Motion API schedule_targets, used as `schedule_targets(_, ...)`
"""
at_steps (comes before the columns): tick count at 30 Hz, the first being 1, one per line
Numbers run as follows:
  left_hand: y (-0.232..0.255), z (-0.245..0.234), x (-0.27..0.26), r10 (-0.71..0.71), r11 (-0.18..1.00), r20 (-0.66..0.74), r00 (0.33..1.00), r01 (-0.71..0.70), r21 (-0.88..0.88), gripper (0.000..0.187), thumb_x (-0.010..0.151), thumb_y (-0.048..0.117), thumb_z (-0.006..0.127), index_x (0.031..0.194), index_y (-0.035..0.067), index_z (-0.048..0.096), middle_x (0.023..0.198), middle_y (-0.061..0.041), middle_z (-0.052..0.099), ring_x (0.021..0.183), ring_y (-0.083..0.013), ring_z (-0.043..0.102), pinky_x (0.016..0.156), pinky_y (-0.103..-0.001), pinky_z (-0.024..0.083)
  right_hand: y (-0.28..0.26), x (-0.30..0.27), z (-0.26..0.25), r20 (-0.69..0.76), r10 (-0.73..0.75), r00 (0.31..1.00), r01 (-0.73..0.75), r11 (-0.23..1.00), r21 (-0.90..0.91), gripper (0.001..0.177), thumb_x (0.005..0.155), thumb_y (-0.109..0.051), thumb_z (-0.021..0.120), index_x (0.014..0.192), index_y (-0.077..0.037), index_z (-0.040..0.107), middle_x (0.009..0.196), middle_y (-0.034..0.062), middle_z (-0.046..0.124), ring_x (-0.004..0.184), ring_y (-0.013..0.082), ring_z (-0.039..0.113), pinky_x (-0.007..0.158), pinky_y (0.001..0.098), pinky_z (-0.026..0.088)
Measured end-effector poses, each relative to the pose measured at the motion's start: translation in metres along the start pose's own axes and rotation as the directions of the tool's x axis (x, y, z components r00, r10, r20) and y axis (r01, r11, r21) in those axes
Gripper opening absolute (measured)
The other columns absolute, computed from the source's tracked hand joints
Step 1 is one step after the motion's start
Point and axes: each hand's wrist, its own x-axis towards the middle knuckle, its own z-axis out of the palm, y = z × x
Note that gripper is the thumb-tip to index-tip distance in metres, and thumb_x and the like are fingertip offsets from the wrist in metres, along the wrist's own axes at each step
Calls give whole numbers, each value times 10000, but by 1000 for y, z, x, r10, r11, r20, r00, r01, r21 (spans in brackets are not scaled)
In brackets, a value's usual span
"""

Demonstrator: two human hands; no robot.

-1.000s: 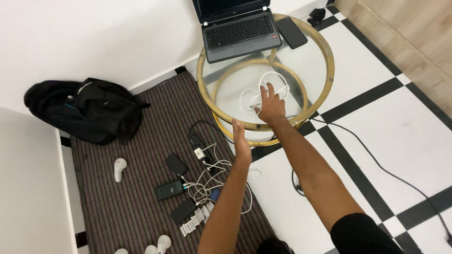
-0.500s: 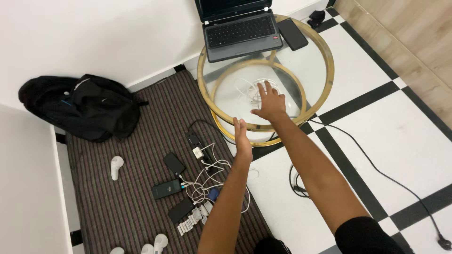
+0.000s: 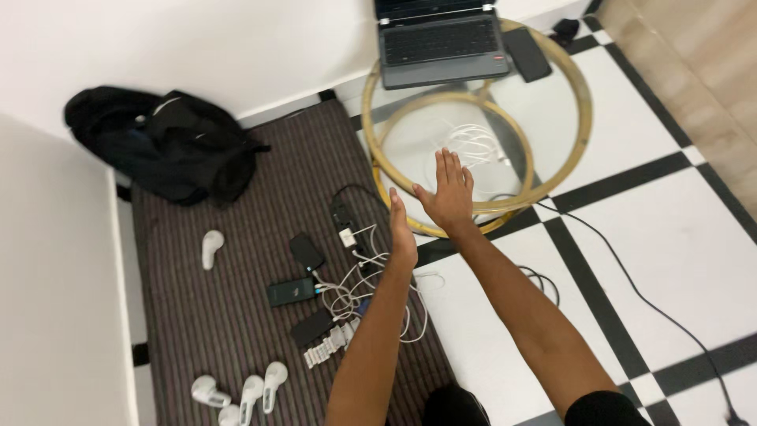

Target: The person sits on a striped mat and repeatedly opens small white electronic devices, removes internal components, and places them on the mat. The person also handles white cables and a white handheld device, opening its battery compartment and placing the battery on the mat.

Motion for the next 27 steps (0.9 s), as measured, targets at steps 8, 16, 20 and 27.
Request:
schedule_targets(8,12,-92,-2,161,986,-130,978,-164,-16,802,1059,552,362,1633,28,162,1734,-115,113,1601,-237,76,1272,-385,56,-63,-15,33,-14,-161,987,160,971,179,801,991,-436,674,1562,34,366,1601,252,405,1491,422,368,1184,553,303)
schedule_targets(16,52,-181,-31,193,981,-291,937,-194,26,826,1046,595,363,1630,38,188,1732,-118,148,1602,-253,104,1278,-406,74,-145,-34,76,108,-218,970,159,906,393,710,978,-390,697,1477,45,442,1510,281,494,1400,437,475,1150,514,392)
schedule_targets(20,60,-227,-40,192,981,-363,912,-174,82,837,1028,601,347,1634,49,181,1728,-106,132,1591,-242,84,1265,-391,73,-179,-53,110,207,-229,951,121,893,433,670,966,-350,689,1471,28,463,1489,262,520,1394,434,478,1145,517,388)
schedule_targets(27,65,-329,-61,243,969,-472,848,-237,73,802,1057,538,387,1625,14,173,1727,-129,121,1600,-245,84,1277,-385,86,-243,-85,175,271,-367,890,186,834,520,656,1001,-358,666,1480,32,447,1480,262,516,1390,433,474,1152,510,378)
